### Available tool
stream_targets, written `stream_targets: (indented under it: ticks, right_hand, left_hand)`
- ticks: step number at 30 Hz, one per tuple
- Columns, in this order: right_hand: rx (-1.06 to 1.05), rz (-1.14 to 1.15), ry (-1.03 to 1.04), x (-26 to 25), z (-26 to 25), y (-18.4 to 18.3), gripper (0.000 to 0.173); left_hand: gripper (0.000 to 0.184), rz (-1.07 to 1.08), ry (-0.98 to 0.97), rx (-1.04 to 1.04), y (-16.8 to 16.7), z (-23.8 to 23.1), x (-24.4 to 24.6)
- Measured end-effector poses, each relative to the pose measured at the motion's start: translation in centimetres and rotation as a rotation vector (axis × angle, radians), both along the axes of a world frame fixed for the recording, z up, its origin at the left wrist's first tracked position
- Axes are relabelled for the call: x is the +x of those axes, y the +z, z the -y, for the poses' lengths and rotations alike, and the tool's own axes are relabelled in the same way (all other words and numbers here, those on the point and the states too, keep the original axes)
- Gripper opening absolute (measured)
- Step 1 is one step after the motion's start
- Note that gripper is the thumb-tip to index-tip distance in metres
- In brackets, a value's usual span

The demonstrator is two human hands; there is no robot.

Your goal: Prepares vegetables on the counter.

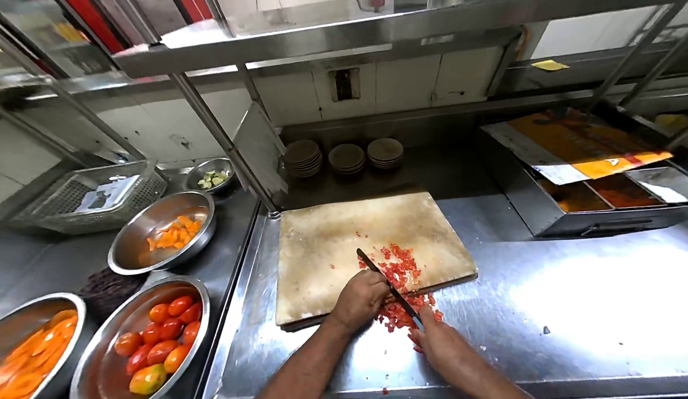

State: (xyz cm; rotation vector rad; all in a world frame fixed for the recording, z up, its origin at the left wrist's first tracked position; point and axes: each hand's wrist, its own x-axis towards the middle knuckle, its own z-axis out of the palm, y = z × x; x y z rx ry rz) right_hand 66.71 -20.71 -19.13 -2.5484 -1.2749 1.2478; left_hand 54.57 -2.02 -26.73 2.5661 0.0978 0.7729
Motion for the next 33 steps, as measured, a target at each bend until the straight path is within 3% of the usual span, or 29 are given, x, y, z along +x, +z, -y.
stream_targets:
  ticks: [4, 9, 13, 17, 20, 25, 28, 30, 33]
  right_hand:
    - [0.015, 0.002, 0.023, 1.8, -0.9, 0.5, 0.046]
    - [0.031, -0.071, -0.039, 3.5, 1.9, 0.0, 0.047]
    - [0.130, -0.186, -0.145, 3.8, 4.3, 0.0, 0.044]
    - [0.323, -0.259, -0.318, 4.5, 8.9, -1.1, 0.045]
    - [0.413, -0.301, -0.403, 4.8, 11.4, -1.8, 0.043]
    - [0.466, -0.309, -0.492, 4.6, 12.4, -2.3, 0.039]
    - [0.478, -0.289, -0.485, 4.2, 11.9, -2.2, 0.039]
    - [0.480, -0.255, -0.469, 3.9, 12.0, -2.3, 0.040]
    - [0.473, -0.234, -0.404, 3.6, 11.7, -3.7, 0.046]
  left_hand:
    - [0.022, -0.021, 0.071, 0.008, 0.1, 0.0, 0.2]
    - [0.023, -0.020, 0.129, -0.003, 0.3, 0.1, 0.4]
    - [0.034, -0.015, 0.519, -0.146, 1.2, 0.0, 0.2]
    - [0.051, -0.313, 0.709, -0.344, 2.8, -2.0, 3.2]
    - [0.051, -0.321, 0.551, -0.261, 2.8, -2.6, 6.1]
    - [0.046, -0.365, -0.125, -0.265, 2.7, 2.9, 8.4]
    - [0.042, -0.309, -0.356, -0.280, 1.9, 5.7, 6.5]
    - [0.035, -0.246, -0.389, -0.278, 1.2, 6.9, 4.4]
    - [0.023, -0.176, -0.201, -0.177, 0.8, 7.8, 0.3]
